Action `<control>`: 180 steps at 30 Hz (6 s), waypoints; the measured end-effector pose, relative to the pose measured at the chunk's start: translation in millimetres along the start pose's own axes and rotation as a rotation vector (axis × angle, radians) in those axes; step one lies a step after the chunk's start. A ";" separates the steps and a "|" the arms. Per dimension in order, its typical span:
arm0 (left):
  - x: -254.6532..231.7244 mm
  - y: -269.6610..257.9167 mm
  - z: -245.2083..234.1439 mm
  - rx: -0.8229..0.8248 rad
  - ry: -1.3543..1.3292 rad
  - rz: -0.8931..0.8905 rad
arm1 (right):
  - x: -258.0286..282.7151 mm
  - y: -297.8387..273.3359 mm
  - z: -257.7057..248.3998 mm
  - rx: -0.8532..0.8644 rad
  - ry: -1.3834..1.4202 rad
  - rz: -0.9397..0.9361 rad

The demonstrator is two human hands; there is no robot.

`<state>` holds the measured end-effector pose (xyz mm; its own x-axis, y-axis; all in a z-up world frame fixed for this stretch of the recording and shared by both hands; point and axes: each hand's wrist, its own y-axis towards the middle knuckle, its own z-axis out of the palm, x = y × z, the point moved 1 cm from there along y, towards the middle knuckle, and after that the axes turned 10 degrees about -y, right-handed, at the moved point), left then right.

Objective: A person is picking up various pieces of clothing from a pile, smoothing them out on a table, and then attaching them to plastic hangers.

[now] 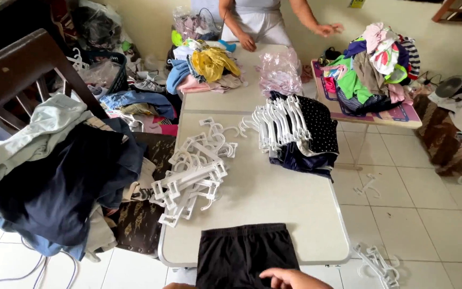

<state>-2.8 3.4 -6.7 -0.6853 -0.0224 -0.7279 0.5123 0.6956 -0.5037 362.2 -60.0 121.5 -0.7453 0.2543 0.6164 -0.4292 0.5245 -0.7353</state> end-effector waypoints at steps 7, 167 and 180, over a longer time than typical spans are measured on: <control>-59.2 24.4 3.6 -0.054 0.155 0.022 | -36.1 80.7 5.5 -0.666 -0.149 -0.055; -46.4 134.0 84.5 -0.752 0.678 0.636 | -43.3 183.8 2.5 -1.035 -0.902 -0.129; -40.1 128.9 82.4 -1.006 0.856 0.613 | -51.5 181.9 -1.2 -1.063 -0.903 0.134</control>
<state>133.4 34.8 -80.8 -0.7737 0.6328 -0.0291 0.5065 0.6455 0.5717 323.2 23.3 -43.6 -0.9905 -0.0402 -0.1314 -0.0457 0.9982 0.0391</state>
